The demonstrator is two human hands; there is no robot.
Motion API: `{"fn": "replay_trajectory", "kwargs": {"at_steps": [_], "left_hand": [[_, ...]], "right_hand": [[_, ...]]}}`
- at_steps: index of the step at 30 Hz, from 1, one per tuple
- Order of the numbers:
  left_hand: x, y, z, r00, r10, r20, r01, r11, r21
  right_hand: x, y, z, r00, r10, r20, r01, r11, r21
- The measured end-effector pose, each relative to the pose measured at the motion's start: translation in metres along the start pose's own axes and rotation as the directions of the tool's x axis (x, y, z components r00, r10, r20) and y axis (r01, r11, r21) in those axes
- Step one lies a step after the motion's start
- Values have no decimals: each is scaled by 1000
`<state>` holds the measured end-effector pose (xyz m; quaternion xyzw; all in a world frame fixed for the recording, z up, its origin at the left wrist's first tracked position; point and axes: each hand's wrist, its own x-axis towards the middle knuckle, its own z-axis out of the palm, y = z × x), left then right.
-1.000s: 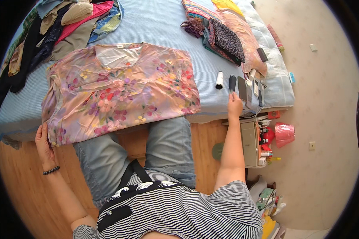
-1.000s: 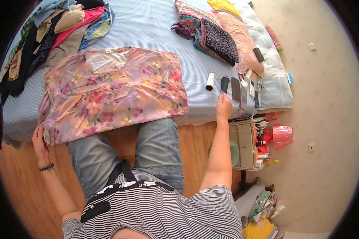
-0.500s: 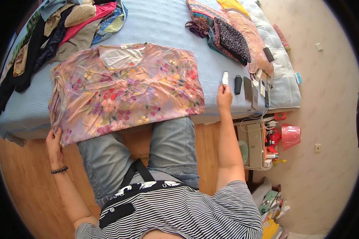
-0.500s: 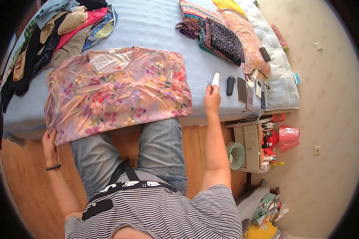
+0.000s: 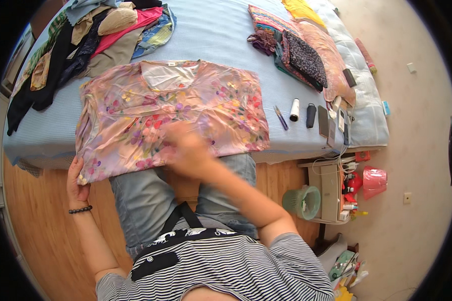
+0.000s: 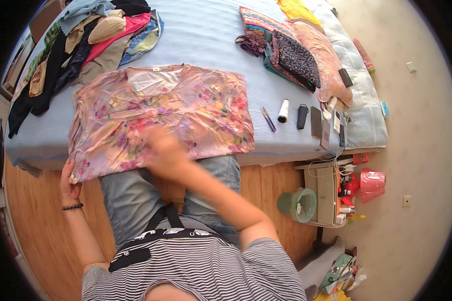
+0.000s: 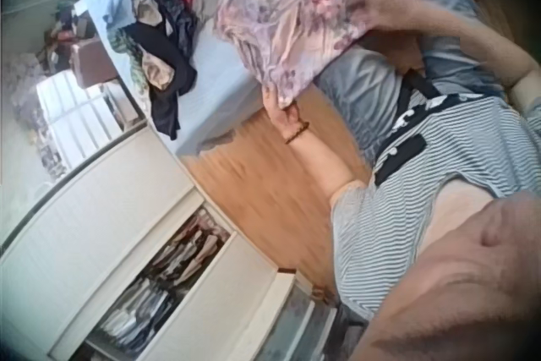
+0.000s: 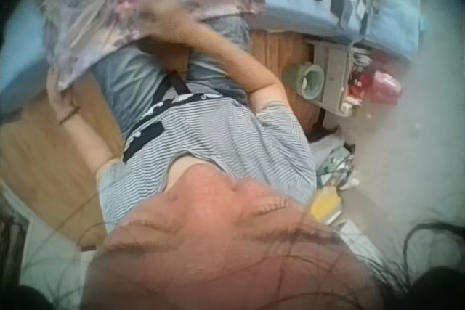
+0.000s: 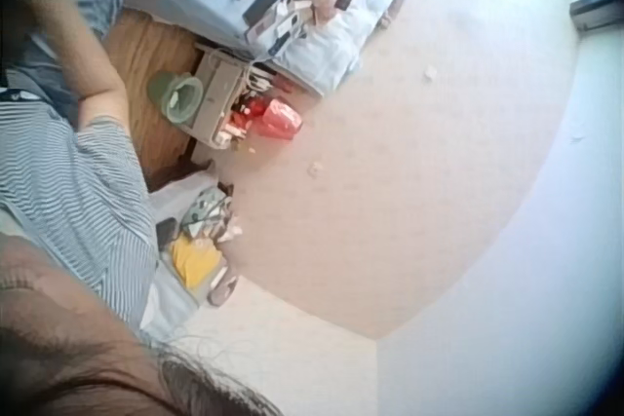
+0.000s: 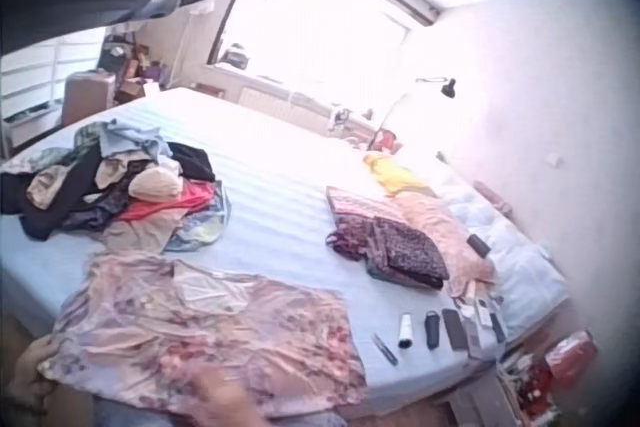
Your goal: The person sits on the floor in front of a bed and folds a floral patterned top, smoothing it out and aligning the edges. They then pick up a green and white striped shirt and begin folding it as well.
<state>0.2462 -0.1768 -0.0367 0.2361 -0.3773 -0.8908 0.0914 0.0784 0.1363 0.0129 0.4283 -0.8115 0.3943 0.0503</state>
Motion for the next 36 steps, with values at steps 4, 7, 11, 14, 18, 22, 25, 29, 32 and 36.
{"fn": "replay_trajectory", "kwargs": {"at_steps": [4,7,11,14,18,22,25,29,32,36], "left_hand": [[-1,12,43,990,28,135,-27,1000,-12],[4,21,48,971,100,216,-122,988,90],[24,20,25,989,-49,139,57,997,-55],[52,36,78,953,-229,197,261,953,-152],[131,46,83,930,-305,203,313,950,-5],[185,41,134,976,-95,196,75,991,107],[191,29,232,960,20,279,-84,972,220],[205,-48,359,863,11,505,-191,932,307],[202,-108,411,870,-101,482,-171,855,489],[208,-155,384,856,-16,516,-357,704,615]], "right_hand": [[29,-102,75,958,-174,230,136,976,172],[46,-103,118,971,-237,33,236,971,36],[56,-97,102,964,-194,183,165,973,162],[45,-100,88,975,-221,37,203,940,275],[32,-92,71,989,-113,-98,146,864,481],[16,-58,22,936,351,-2,-197,529,825],[-11,-21,-35,796,605,-22,-73,132,989],[-54,26,-110,549,806,-222,47,235,971],[-106,96,-129,508,821,-260,-180,397,900],[-139,129,-138,373,918,-133,-388,285,877]]}}
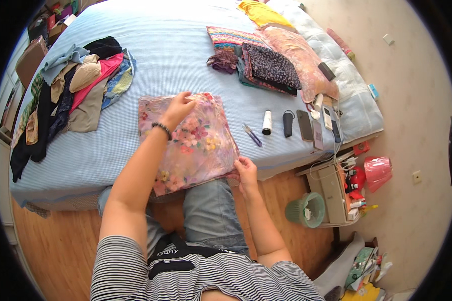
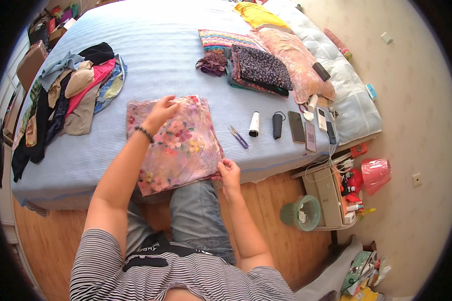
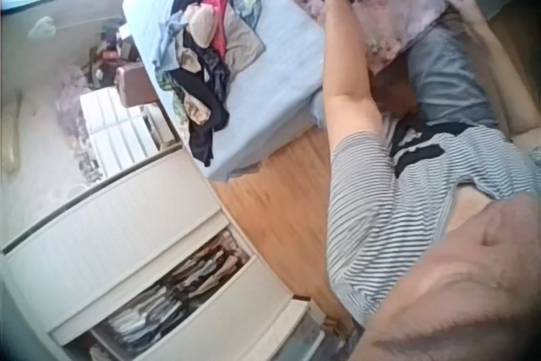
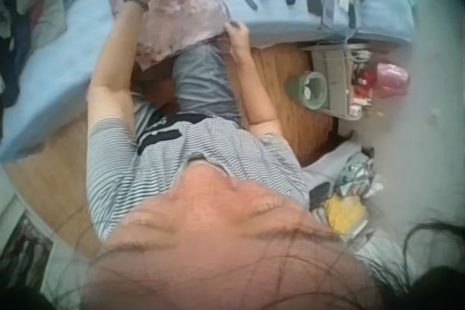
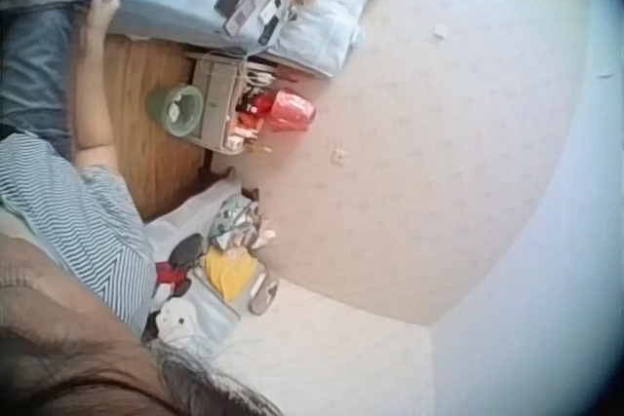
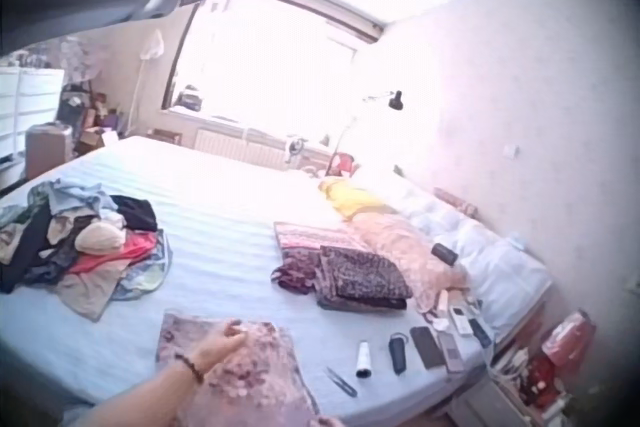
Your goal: The person sits on the floor in front of a bed and folds a floral patterned top, smoothing it out and aligning the edges. They then pick up a green and white striped shirt and begin folding it as well.
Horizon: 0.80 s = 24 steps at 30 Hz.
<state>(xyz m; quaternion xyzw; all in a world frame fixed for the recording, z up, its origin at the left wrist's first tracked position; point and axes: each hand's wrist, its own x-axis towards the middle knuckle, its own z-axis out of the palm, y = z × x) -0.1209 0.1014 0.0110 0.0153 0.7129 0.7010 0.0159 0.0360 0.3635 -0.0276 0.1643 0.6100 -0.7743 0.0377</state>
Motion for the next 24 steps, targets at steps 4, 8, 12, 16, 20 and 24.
{"fn": "replay_trajectory", "kwargs": {"at_steps": [4,8,12,16,20,24], "left_hand": [[-87,-7,-27,953,288,-94,-242,910,337],[-207,-19,-69,974,-14,-225,78,957,279],[-261,-51,-63,877,-440,-192,457,888,49],[-252,-58,-41,851,-511,-118,477,848,-232],[-253,-33,-31,929,-352,-115,271,858,-436],[-271,-12,-44,950,-275,-146,216,919,-329]], "right_hand": [[7,4,-13,994,-111,9,111,991,-79],[0,11,-25,968,-248,-41,232,946,-227],[8,36,-40,873,-486,-21,321,609,-725],[5,26,-26,960,-265,-88,195,862,-469],[-5,3,-13,995,-83,52,79,995,61],[-31,-21,-16,994,-26,108,21,999,46]]}}
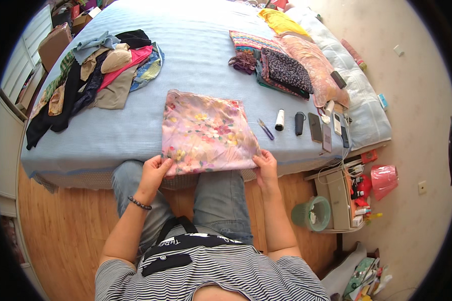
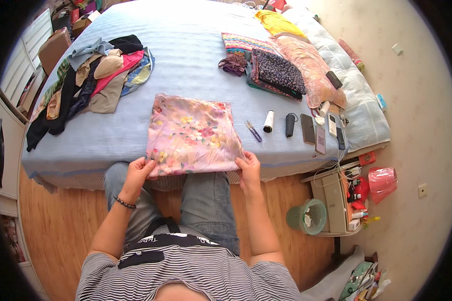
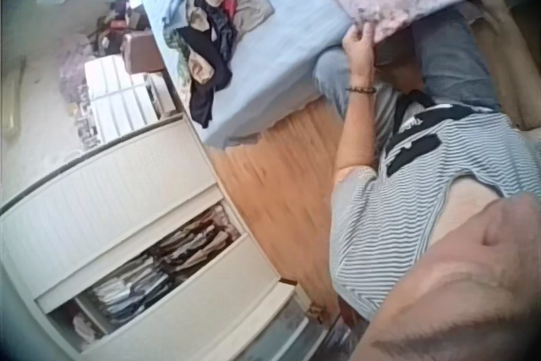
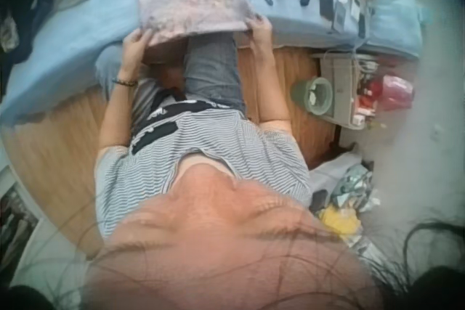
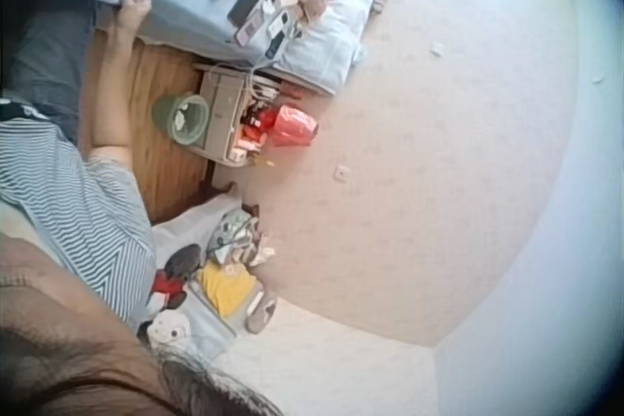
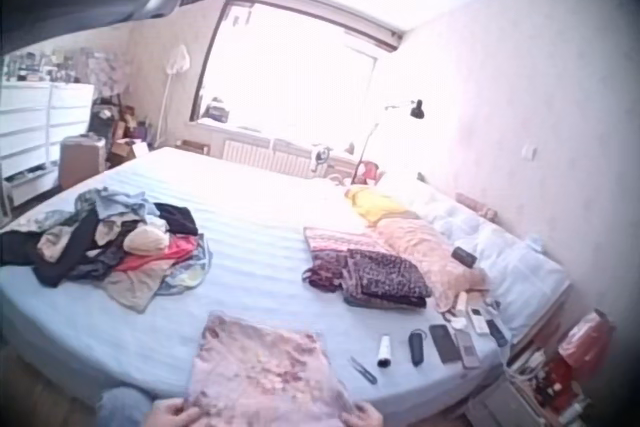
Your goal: The person sits on the floor in front of a bed and folds a floral patterned top, smoothing it out and aligning the edges. They then pick up a green and white striped shirt and begin folding it as well.
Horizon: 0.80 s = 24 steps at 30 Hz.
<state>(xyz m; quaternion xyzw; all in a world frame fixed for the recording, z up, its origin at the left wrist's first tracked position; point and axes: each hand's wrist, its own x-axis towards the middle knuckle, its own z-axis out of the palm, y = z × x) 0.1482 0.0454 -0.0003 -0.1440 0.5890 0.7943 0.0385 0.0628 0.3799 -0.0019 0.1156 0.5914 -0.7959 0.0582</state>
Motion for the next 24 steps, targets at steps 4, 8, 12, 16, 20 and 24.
{"fn": "replay_trajectory", "kwargs": {"at_steps": [4,8,12,16,20,24], "left_hand": [[-28,-12,-6,997,-43,-60,45,999,27],[-33,29,0,1000,-4,-2,3,989,-148],[44,65,4,997,7,79,24,924,-381],[118,87,16,1000,29,4,-27,958,-285],[139,59,34,810,553,197,-384,246,890],[153,31,69,817,434,379,-335,-178,925]], "right_hand": [[-34,6,-6,999,7,-50,-15,988,-155],[-38,-26,7,993,71,91,-72,997,10],[20,-56,37,986,112,120,-137,964,229],[88,-43,62,992,47,121,-67,983,174],[97,-22,104,841,-466,274,520,556,-649],[119,32,142,671,-437,599,537,-270,-799]]}}
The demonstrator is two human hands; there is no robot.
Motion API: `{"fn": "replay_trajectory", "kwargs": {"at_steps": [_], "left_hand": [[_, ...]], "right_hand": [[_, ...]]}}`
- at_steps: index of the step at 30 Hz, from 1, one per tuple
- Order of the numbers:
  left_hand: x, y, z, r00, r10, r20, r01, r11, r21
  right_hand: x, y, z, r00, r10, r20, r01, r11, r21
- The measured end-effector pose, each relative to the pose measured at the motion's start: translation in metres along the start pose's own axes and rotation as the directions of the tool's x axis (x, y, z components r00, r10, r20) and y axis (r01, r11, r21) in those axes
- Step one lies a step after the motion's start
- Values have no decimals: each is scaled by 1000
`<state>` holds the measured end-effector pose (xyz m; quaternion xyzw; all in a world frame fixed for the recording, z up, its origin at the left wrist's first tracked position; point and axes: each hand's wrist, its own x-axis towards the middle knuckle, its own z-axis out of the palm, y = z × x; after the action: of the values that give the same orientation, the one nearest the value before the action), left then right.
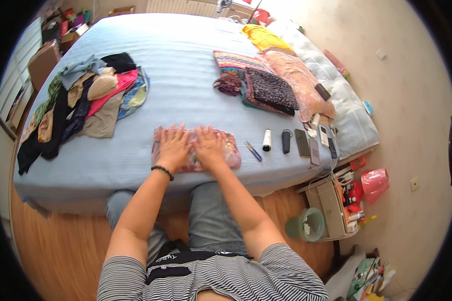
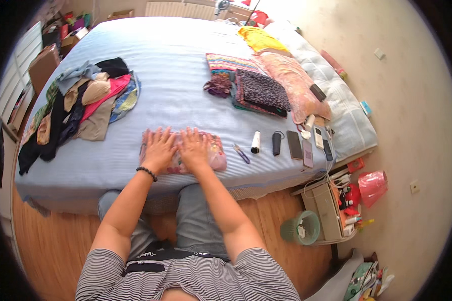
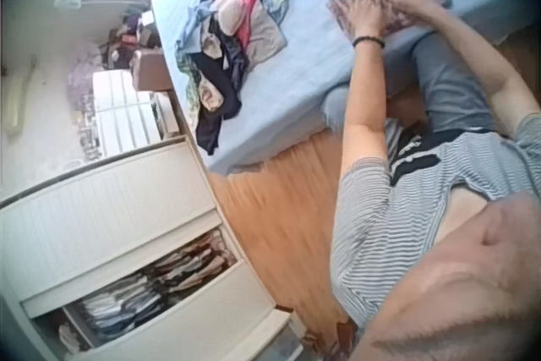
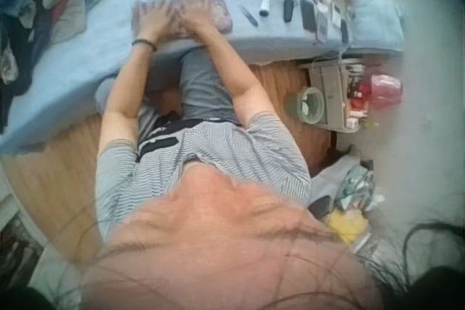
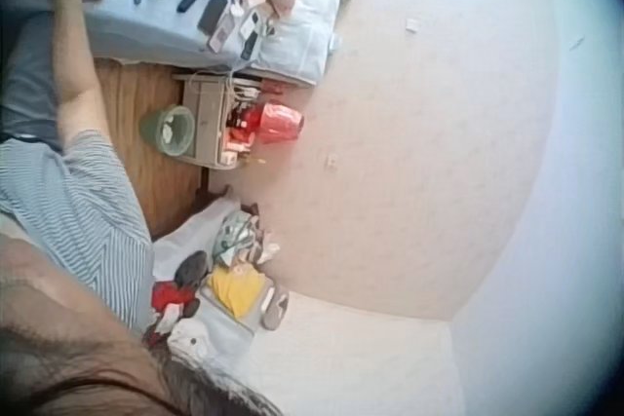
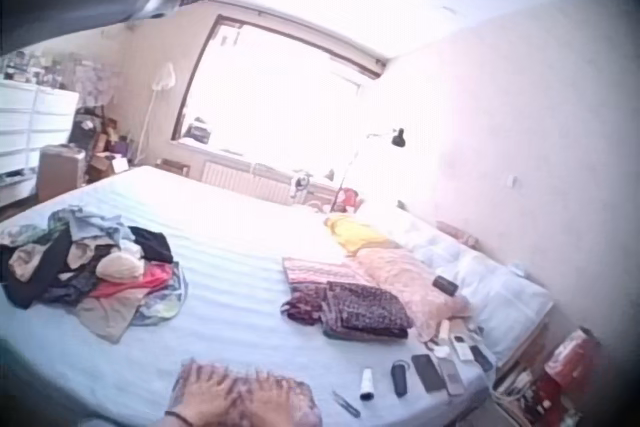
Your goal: The person sits on the floor in front of a bed and folds a floral patterned top, smoothing it out and aligning the edges. They then pick up a green and white striped shirt and begin folding it as well.
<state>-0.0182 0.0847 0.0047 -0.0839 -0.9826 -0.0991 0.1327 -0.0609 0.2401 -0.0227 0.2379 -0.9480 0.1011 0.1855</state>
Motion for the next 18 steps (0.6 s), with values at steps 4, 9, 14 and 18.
{"fn": "replay_trajectory", "kwargs": {"at_steps": [4,9,14,18], "left_hand": [[-9,-9,15,990,-101,94,100,995,18],[-10,-39,17,977,-199,83,199,980,9],[-15,-35,3,974,-190,121,201,975,-89],[-34,-82,11,904,-418,-92,394,896,-205]], "right_hand": [[-11,-4,20,995,72,66,-73,997,8],[-3,16,-7,968,170,183,-146,980,-137],[-23,48,0,978,170,117,-173,985,11],[-39,67,-28,886,460,50,-462,874,150]]}}
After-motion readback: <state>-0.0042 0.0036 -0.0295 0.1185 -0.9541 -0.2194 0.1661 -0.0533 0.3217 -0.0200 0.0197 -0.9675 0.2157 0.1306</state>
